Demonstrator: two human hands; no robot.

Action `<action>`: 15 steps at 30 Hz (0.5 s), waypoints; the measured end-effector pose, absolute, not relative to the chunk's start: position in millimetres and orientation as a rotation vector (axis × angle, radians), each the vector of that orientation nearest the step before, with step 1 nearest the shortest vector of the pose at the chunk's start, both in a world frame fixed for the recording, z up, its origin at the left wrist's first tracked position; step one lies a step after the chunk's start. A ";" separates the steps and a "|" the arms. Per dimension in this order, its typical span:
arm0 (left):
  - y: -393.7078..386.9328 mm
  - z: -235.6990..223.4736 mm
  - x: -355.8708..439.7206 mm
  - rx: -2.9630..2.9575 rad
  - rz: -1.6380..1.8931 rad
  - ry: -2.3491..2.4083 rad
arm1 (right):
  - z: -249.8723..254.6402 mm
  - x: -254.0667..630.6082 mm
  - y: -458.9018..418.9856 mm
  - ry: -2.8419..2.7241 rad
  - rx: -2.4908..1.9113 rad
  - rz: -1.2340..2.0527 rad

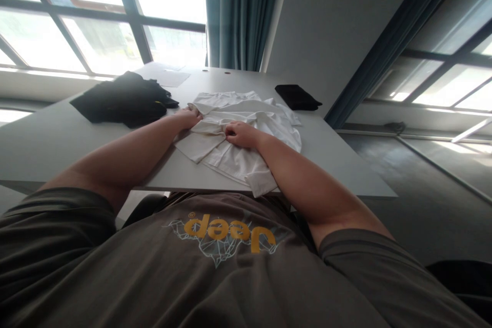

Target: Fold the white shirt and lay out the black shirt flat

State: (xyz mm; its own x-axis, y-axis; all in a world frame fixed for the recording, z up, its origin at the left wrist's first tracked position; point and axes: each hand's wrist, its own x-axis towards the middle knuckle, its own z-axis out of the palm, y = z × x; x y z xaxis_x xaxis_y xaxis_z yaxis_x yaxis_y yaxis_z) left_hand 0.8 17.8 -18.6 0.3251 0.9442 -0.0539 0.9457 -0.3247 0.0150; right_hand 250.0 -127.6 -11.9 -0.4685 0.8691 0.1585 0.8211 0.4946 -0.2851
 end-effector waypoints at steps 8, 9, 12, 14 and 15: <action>17.7 -19.8 0.3 2.550 -0.045 1.787 | -10.7 251.1 -129.0 -2.467 -1.423 0.245; 17.9 -20.1 0.2 2.545 -0.046 1.791 | -10.5 251.0 -129.2 -2.463 -1.424 0.247; 18.2 -20.6 -0.2 2.541 -0.027 1.784 | -9.8 250.3 -129.7 -2.461 -1.425 0.249; 18.5 -20.7 -0.6 2.545 -0.009 1.771 | -9.2 249.9 -130.4 -2.464 -1.424 0.248; 18.8 -20.7 -1.0 2.544 -0.004 1.768 | -8.8 249.8 -130.9 -2.465 -1.426 0.249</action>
State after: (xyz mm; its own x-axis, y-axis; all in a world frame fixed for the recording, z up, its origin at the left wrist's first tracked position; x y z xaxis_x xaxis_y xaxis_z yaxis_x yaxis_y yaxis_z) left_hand -1.0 18.8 -20.7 0.3486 0.9369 -0.0271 0.9370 -0.3477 0.0340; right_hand 249.8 -130.9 -8.8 -0.4724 0.8675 0.1559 0.8189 0.4974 -0.2865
